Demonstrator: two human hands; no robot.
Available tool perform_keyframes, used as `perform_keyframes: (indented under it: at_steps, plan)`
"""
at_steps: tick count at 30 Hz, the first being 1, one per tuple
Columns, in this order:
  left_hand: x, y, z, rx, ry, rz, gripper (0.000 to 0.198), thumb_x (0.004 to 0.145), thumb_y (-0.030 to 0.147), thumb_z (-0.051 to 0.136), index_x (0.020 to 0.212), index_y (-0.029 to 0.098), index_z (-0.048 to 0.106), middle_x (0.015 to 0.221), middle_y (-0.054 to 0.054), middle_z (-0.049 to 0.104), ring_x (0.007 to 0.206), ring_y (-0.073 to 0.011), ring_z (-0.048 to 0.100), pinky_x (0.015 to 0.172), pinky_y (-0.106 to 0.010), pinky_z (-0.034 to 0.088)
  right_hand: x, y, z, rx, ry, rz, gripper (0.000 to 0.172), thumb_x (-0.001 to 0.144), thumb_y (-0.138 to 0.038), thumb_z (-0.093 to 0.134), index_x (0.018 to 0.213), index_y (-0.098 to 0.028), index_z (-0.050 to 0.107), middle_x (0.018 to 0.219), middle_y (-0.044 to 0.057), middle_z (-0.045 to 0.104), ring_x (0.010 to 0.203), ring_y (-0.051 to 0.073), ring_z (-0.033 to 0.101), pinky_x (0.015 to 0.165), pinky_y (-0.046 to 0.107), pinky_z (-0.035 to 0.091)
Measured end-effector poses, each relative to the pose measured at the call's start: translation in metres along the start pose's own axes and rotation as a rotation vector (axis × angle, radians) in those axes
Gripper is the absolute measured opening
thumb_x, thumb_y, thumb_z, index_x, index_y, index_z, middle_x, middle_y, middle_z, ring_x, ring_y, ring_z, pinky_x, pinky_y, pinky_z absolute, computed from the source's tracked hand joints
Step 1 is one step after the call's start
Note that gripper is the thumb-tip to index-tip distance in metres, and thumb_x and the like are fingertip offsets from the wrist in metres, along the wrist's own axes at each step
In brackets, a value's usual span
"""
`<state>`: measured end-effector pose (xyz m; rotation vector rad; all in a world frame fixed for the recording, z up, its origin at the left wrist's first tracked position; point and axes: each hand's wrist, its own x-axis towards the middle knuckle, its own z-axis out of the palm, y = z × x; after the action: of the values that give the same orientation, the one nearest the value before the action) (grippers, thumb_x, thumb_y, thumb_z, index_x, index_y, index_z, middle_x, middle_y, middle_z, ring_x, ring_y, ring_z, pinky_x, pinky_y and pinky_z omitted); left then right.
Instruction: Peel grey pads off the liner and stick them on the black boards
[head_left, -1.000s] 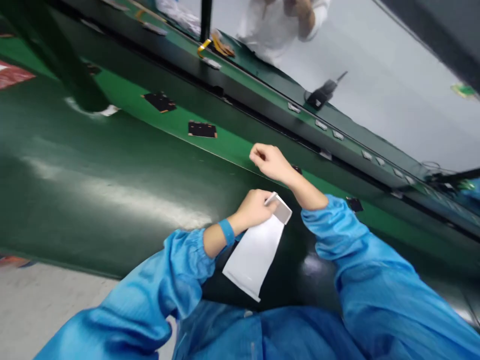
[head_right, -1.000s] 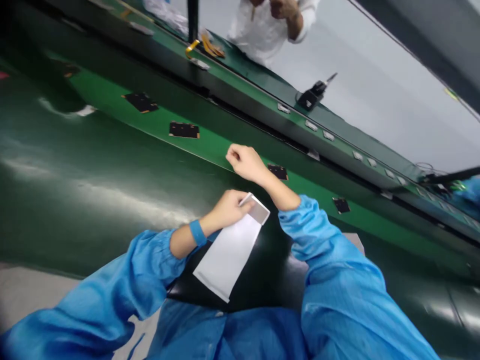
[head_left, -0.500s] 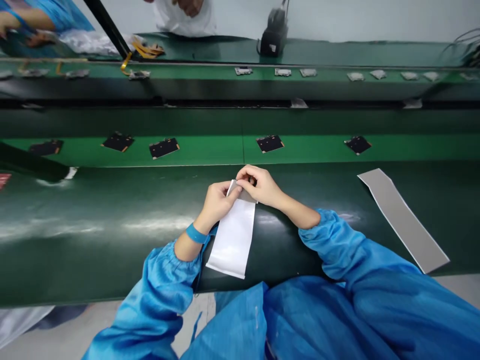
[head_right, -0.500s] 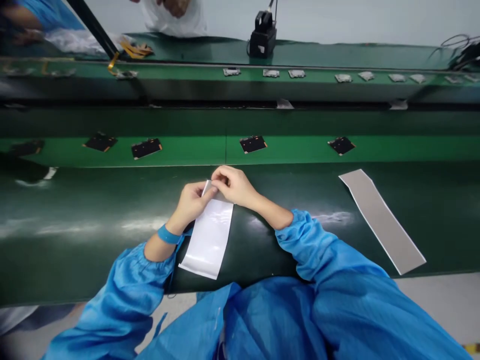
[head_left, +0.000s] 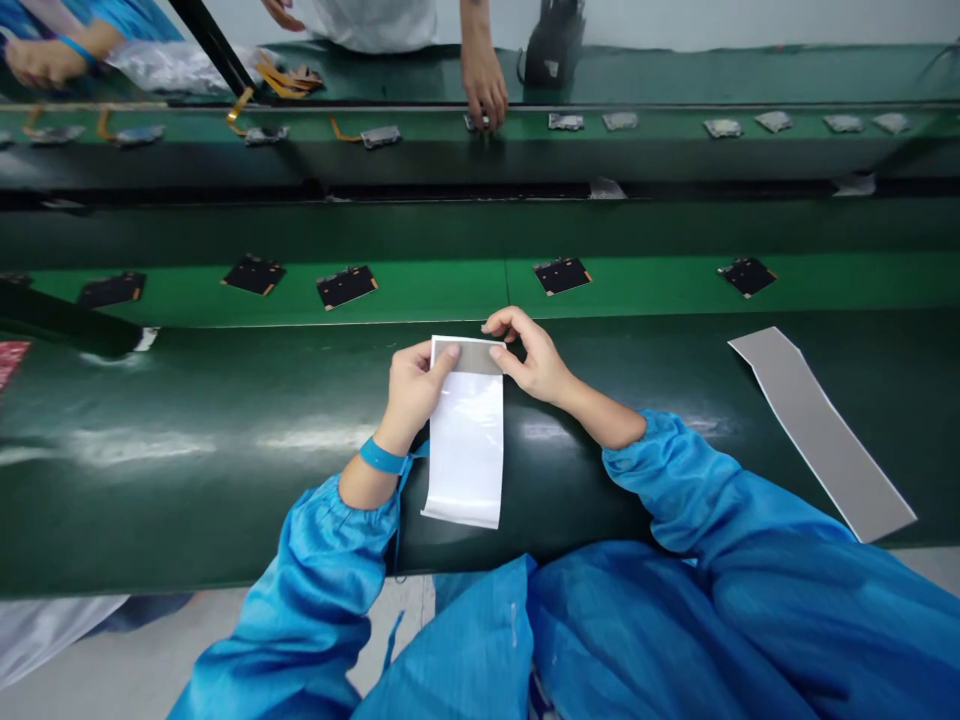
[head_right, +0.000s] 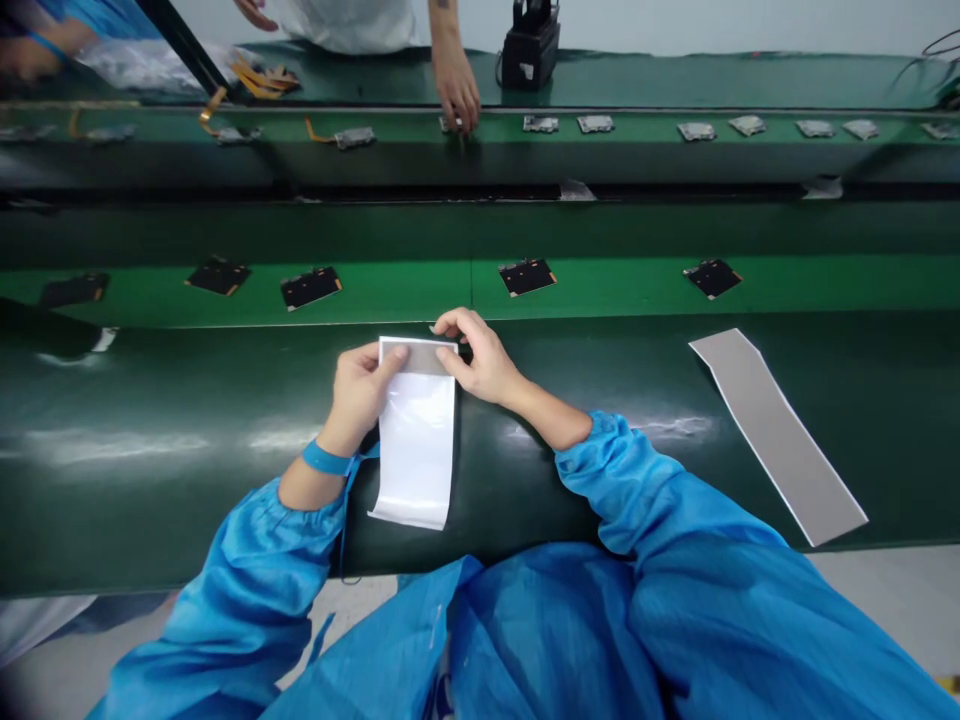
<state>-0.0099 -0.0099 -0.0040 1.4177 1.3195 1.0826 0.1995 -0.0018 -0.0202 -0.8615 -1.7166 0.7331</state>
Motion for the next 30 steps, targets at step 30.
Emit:
perform_keyframes:
  at_steps: [30]
  plan:
    - [0.006,0.008,-0.015,-0.001,-0.017,-0.128,0.036,0.069,0.043,0.093,0.091,0.016,0.084,0.086,-0.006,0.081,0.073,-0.0178,0.068,0.065,-0.026,0.052,0.001,0.012,0.002,0.138,-0.112,0.255,0.035,0.095,-0.020,0.062,0.127,-0.026,0.050,0.094,-0.001,0.064,0.076,0.013,0.056,0.066,0.029,0.045]
